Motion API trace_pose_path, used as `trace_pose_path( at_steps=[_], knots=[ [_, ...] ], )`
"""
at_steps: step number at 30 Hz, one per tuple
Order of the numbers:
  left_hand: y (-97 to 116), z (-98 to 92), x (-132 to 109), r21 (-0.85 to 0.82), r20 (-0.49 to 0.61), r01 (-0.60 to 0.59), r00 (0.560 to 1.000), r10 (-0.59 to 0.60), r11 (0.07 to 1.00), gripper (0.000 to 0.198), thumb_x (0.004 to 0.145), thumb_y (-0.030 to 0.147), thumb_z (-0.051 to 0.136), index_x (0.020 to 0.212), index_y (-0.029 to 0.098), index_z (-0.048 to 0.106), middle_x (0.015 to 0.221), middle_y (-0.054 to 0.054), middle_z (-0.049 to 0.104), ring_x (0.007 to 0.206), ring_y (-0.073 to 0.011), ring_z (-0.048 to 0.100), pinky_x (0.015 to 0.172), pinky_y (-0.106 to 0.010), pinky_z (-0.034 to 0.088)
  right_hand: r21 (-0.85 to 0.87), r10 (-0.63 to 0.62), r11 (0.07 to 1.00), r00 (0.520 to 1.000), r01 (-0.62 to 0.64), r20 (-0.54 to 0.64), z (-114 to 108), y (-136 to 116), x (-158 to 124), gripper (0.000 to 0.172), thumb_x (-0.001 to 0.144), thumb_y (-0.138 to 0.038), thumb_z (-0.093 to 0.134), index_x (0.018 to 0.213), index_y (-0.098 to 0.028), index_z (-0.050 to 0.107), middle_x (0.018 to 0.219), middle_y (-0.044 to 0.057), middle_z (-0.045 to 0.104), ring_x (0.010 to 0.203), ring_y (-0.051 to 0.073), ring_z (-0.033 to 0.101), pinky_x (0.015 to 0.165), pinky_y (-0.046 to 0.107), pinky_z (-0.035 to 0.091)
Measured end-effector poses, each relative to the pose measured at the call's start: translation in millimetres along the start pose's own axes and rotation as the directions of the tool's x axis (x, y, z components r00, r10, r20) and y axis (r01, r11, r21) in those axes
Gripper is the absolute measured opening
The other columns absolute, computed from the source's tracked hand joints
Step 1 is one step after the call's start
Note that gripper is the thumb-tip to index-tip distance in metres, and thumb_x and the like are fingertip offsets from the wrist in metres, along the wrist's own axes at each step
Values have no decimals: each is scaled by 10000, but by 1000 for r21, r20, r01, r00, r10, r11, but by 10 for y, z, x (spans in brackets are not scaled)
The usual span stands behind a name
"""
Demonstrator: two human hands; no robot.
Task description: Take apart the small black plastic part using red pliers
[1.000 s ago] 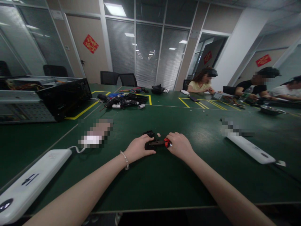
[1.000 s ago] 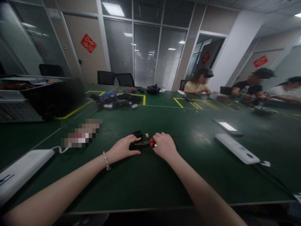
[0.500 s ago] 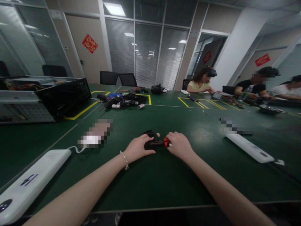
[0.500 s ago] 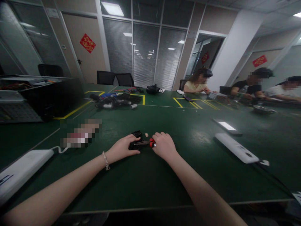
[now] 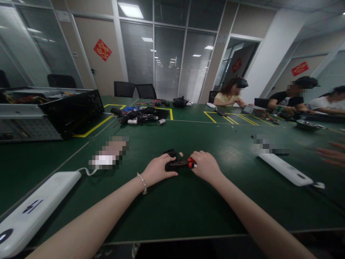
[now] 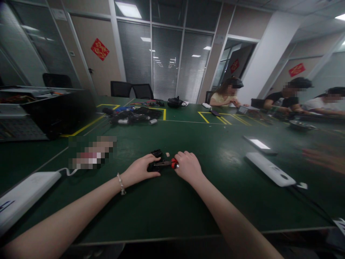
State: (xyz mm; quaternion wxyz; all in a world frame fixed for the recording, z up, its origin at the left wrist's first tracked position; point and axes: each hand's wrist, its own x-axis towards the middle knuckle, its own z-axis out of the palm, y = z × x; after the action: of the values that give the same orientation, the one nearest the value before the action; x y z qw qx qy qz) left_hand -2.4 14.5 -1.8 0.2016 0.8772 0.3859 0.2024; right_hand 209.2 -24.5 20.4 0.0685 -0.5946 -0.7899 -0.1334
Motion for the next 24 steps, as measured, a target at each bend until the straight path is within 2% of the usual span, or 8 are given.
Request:
trace_pose_path(
  at_steps=[5,16,24],
  knots=[
    [7,-6,4,7,13,23,1000,-23,1000,601,670,526,609,1186,237,503,1215,-64,497,1036,-257,522,857,-356,423,-6,3,1000,1000,-3,-1,8,-13,8,159,716,-233,509,836,-169,593,864,51,603,759,167,511,674,279,379],
    [-24,16,0,26,-2,-4,1000,4,1000,603,674,537,600,1184,230,502,1224,-66,490,1061,-261,508,867,-359,418,5,9,1000,1000,-10,12,2,-3,0,166,716,-234,502,839,-171,596,860,55,606,761,170,513,669,276,366],
    [-12,2,8,11,16,11,1000,-11,1000,609,673,540,599,1190,234,498,1217,-62,495,1042,-258,518,854,-359,424,-21,12,1000,1000,-12,17,-42,-28,11,175,726,-244,506,851,-168,601,872,60,614,784,177,525,717,303,343]
  ],
)
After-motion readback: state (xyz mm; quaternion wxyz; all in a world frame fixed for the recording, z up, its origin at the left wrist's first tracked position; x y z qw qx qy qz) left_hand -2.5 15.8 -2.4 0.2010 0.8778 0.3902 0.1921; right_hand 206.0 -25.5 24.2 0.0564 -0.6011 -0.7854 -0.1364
